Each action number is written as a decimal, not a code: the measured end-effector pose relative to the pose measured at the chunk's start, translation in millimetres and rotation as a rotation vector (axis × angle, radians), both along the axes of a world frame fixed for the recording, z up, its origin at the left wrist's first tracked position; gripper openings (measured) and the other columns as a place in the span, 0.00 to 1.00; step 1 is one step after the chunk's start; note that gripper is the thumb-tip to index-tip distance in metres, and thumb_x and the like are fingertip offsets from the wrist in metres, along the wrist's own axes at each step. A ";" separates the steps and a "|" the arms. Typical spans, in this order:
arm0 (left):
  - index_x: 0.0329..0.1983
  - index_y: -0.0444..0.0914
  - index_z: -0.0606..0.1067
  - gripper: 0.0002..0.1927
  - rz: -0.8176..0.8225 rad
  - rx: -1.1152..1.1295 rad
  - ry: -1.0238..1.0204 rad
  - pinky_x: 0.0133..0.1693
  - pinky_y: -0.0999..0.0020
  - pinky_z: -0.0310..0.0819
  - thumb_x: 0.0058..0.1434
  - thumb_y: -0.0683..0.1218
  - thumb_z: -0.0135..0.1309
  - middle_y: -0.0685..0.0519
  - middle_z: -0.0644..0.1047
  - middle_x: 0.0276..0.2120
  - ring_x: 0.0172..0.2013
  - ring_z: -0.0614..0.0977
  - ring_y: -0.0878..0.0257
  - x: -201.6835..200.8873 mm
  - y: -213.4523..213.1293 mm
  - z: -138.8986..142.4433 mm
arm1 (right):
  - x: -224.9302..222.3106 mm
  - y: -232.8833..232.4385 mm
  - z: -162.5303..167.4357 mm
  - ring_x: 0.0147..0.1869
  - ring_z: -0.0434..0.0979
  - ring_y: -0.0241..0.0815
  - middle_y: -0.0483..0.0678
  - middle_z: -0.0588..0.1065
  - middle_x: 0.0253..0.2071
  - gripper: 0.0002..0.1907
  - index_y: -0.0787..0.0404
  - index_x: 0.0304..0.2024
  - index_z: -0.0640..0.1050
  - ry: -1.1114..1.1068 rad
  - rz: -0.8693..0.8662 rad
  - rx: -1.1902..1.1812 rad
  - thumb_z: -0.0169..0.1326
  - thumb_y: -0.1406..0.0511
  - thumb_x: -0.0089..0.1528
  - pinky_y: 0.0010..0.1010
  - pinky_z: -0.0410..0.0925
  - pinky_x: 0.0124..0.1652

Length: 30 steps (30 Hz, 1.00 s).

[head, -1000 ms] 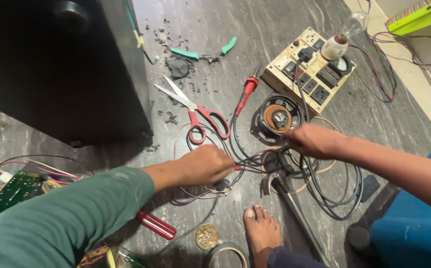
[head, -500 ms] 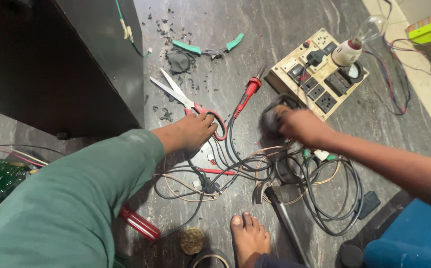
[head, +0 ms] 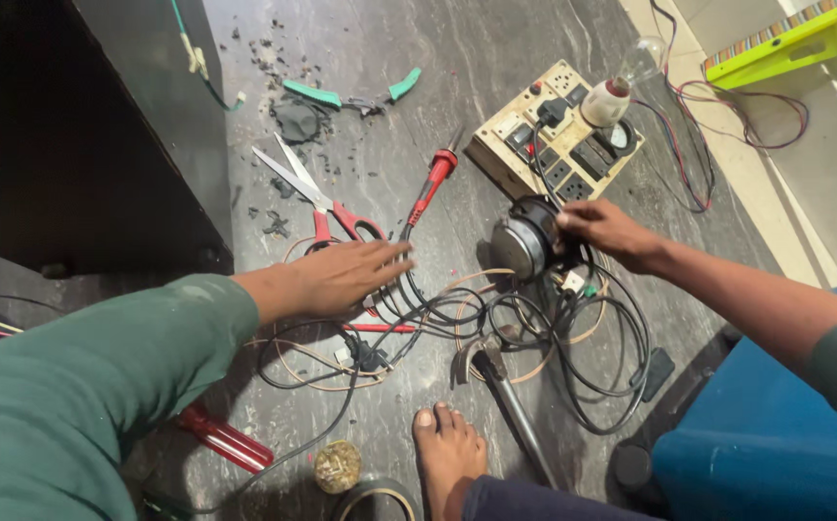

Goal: The person uses a soldering iron to work on wires, then removes a speaker from a black enclosure. They manipulate wires and components inside the enclosure and use a screwdriver to adjust parts within the box.

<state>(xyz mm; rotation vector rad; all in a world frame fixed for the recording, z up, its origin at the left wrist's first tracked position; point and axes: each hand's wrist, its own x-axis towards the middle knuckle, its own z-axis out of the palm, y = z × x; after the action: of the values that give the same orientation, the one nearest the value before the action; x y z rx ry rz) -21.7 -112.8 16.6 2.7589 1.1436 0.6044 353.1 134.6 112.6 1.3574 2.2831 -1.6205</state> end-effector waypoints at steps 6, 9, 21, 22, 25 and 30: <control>0.62 0.34 0.68 0.29 -0.060 -0.085 0.288 0.58 0.53 0.66 0.59 0.50 0.54 0.43 0.65 0.66 0.60 0.72 0.49 2.5 -0.2 -2.9 | -23.0 24.3 -7.4 0.33 0.72 0.34 0.43 0.73 0.31 0.15 0.61 0.40 0.77 -0.029 -0.312 0.057 0.44 0.60 0.73 0.28 0.69 0.37; 0.62 0.35 0.69 0.31 -0.067 -0.074 0.337 0.58 0.55 0.66 0.54 0.48 0.54 0.45 0.65 0.66 0.60 0.72 0.51 -1.5 -0.2 -2.7 | -29.8 31.0 -4.9 0.32 0.72 0.35 0.43 0.73 0.31 0.16 0.62 0.39 0.75 -0.076 -0.329 0.098 0.44 0.59 0.74 0.30 0.68 0.36; 0.59 0.33 0.70 0.26 -0.057 -0.057 0.362 0.57 0.53 0.67 0.59 0.49 0.52 0.44 0.63 0.68 0.58 0.72 0.51 -1.5 -3.3 -9.6 | -8.0 9.0 16.2 0.34 0.69 0.37 0.48 0.74 0.29 0.15 0.65 0.40 0.77 -0.280 0.192 0.402 0.50 0.59 0.69 0.34 0.67 0.38; 0.59 0.34 0.70 0.26 -0.052 -0.060 0.376 0.57 0.54 0.67 0.59 0.49 0.52 0.44 0.63 0.69 0.59 0.72 0.51 -1.1 -3.4 -10.4 | -4.4 9.0 17.1 0.34 0.69 0.37 0.49 0.74 0.29 0.15 0.65 0.41 0.77 -0.296 0.232 0.446 0.52 0.59 0.68 0.34 0.67 0.37; 0.60 0.34 0.70 0.26 -0.050 -0.063 0.407 0.58 0.54 0.66 0.58 0.48 0.52 0.45 0.63 0.70 0.61 0.71 0.51 -0.5 -2.9 -10.8 | 2.0 15.9 17.2 0.34 0.70 0.40 0.53 0.76 0.29 0.15 0.65 0.42 0.78 -0.376 0.275 0.463 0.56 0.58 0.65 0.37 0.67 0.37; 0.61 0.33 0.70 0.27 -0.055 -0.091 0.429 0.58 0.53 0.66 0.59 0.49 0.52 0.44 0.62 0.70 0.60 0.71 0.50 0.2 -2.9 -10.8 | -12.1 40.4 15.5 0.39 0.82 0.47 0.53 0.81 0.35 0.15 0.61 0.43 0.82 -0.549 0.531 0.545 0.63 0.61 0.56 0.41 0.72 0.43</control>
<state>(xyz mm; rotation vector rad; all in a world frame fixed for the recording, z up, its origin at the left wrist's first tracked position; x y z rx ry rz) -21.5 -115.7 5.8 2.9066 1.1218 -0.0540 341.0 175.0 128.1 0.9452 2.4776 -0.4204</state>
